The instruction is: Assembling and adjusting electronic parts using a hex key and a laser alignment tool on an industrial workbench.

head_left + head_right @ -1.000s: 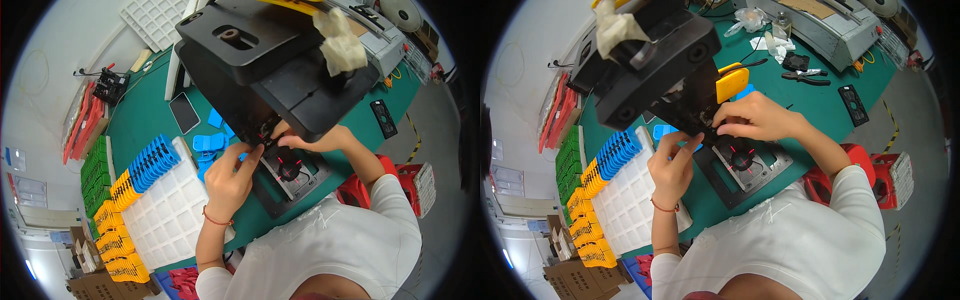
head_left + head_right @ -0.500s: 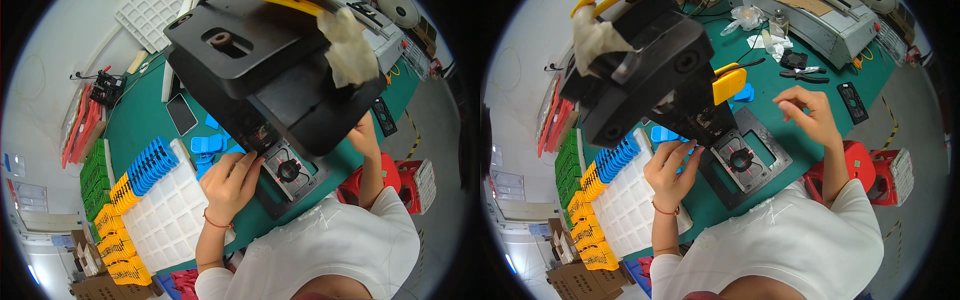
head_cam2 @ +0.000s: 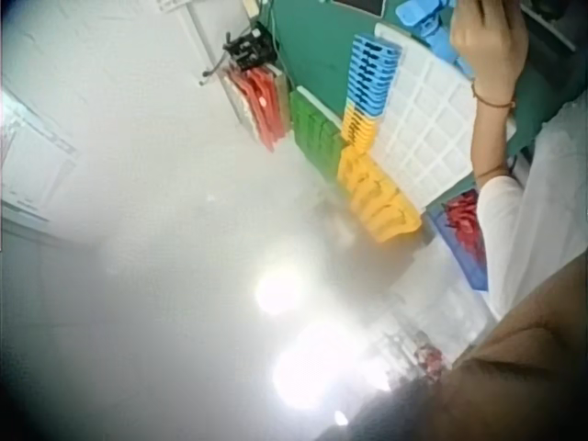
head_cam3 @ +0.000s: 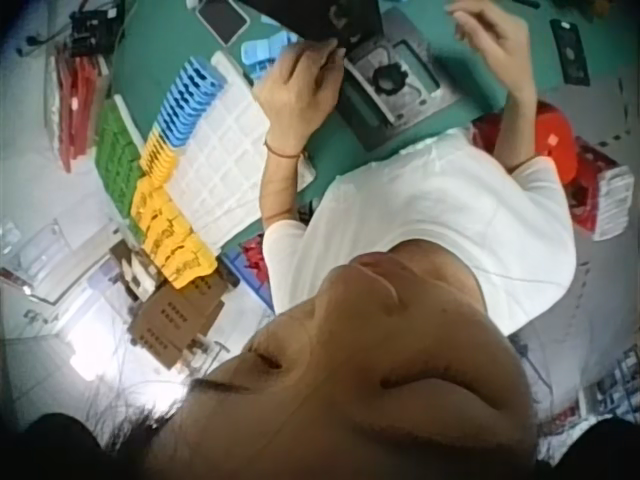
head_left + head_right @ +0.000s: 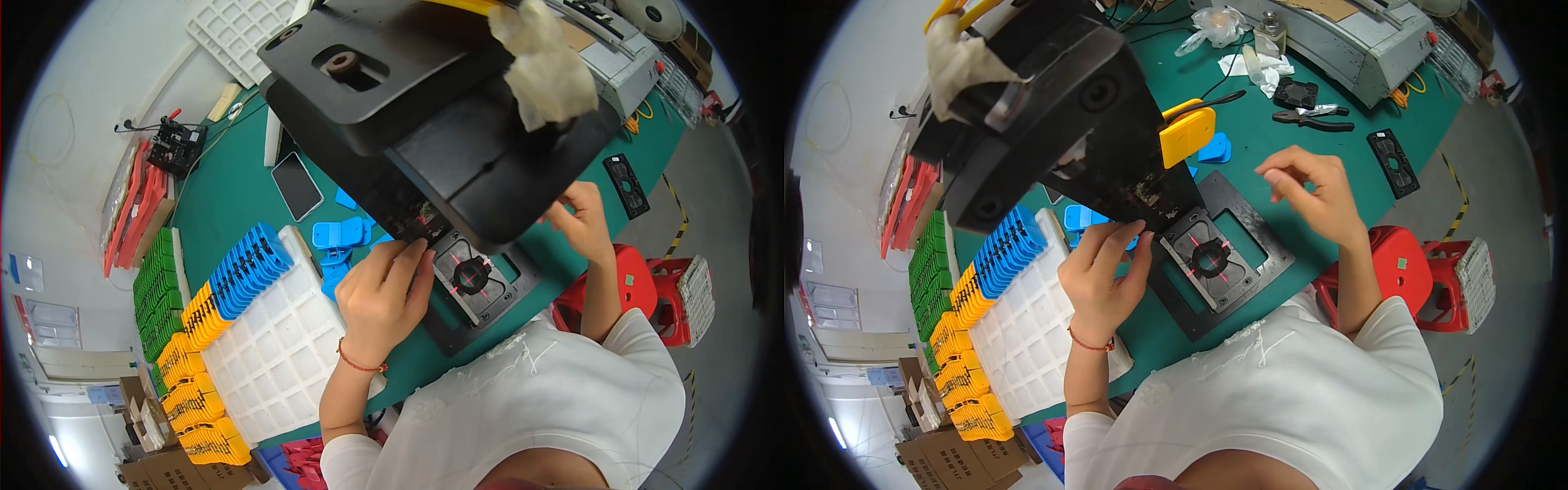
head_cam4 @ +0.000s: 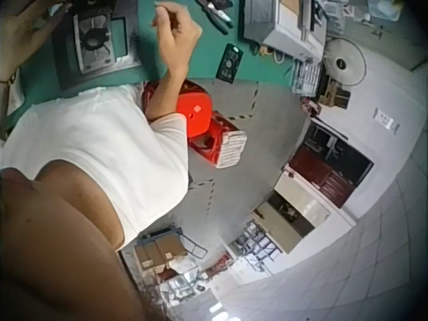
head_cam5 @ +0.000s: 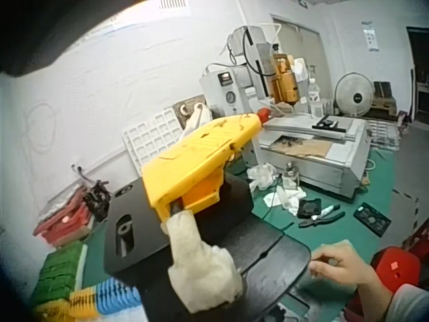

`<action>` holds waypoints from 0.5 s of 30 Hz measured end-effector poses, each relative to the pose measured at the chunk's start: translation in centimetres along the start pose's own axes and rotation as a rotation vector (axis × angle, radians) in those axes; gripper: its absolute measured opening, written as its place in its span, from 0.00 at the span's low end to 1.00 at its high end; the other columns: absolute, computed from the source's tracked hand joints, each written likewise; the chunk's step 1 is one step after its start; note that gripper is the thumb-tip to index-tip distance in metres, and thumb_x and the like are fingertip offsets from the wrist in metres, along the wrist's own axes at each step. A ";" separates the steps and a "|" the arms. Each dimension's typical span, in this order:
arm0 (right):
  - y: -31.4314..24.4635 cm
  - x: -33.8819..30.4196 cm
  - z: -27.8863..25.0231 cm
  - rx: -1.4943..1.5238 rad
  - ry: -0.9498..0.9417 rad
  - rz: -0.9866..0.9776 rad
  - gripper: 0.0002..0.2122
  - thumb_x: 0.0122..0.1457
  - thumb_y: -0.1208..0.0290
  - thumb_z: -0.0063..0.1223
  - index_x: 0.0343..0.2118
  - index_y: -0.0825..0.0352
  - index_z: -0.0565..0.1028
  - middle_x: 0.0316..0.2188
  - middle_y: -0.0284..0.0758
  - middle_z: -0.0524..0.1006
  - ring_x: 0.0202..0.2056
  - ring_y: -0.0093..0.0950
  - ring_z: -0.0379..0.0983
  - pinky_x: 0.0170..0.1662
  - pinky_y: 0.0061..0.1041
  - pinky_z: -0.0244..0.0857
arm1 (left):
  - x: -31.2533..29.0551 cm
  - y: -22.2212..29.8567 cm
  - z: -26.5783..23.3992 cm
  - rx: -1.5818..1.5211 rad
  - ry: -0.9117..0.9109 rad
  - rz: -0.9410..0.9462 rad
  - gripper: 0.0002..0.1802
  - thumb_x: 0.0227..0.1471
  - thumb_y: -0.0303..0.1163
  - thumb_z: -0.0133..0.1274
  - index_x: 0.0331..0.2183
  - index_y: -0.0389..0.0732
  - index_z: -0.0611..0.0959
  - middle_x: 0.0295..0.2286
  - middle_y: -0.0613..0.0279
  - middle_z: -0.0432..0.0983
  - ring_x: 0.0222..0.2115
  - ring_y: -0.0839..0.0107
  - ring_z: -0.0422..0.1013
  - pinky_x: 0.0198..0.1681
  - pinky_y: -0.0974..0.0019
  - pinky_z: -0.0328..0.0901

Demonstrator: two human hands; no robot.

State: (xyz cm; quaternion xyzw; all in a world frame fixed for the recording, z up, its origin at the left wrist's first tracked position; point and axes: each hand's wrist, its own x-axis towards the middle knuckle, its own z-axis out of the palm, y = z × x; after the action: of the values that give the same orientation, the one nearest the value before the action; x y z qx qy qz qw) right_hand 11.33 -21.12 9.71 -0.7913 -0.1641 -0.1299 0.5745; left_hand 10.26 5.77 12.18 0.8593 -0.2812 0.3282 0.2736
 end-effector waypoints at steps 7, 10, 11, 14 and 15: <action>-1.4 0.8 2.5 -0.157 -0.242 -0.129 0.06 0.54 0.75 0.52 0.35 0.67 0.75 0.28 0.35 0.78 0.24 0.27 0.74 0.27 0.21 0.66 | 0.3 0.2 0.1 -0.030 -0.061 0.055 0.11 0.36 0.20 0.59 0.29 0.39 0.81 0.26 0.65 0.73 0.17 0.72 0.67 0.18 0.72 0.61; -1.8 1.4 3.3 -0.182 -0.288 -0.229 0.07 0.54 0.73 0.52 0.35 0.67 0.75 0.29 0.36 0.78 0.25 0.29 0.74 0.28 0.22 0.66 | 0.3 0.1 0.0 -0.015 -0.071 0.054 0.12 0.36 0.18 0.57 0.29 0.39 0.82 0.27 0.64 0.73 0.17 0.72 0.68 0.18 0.72 0.61; -1.9 1.5 3.5 -0.179 -0.288 -0.232 0.07 0.54 0.73 0.52 0.35 0.67 0.75 0.29 0.36 0.78 0.25 0.29 0.74 0.28 0.22 0.66 | 0.3 0.1 0.0 0.001 -0.064 0.049 0.12 0.36 0.17 0.56 0.29 0.39 0.82 0.27 0.64 0.73 0.17 0.72 0.67 0.18 0.72 0.61; -1.7 1.6 3.4 -0.192 -0.288 -0.222 0.07 0.54 0.72 0.53 0.35 0.67 0.75 0.29 0.36 0.78 0.26 0.30 0.74 0.28 0.23 0.67 | 0.5 -0.2 -0.4 -0.040 -0.134 0.106 0.13 0.36 0.17 0.55 0.29 0.40 0.82 0.27 0.65 0.73 0.17 0.72 0.67 0.18 0.72 0.61; -1.6 1.5 3.3 -0.191 -0.280 -0.196 0.07 0.54 0.72 0.52 0.35 0.67 0.75 0.29 0.36 0.78 0.26 0.30 0.74 0.28 0.23 0.67 | 0.6 -0.1 -0.6 -0.041 -0.134 0.107 0.13 0.36 0.17 0.55 0.29 0.40 0.82 0.27 0.65 0.73 0.17 0.72 0.67 0.18 0.72 0.61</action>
State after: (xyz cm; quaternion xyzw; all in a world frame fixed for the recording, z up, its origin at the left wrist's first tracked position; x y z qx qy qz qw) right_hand 12.07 -17.36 10.62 -0.8329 -0.3056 -0.0888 0.4528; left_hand 10.41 6.02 12.93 0.8573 -0.3511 0.2781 0.2537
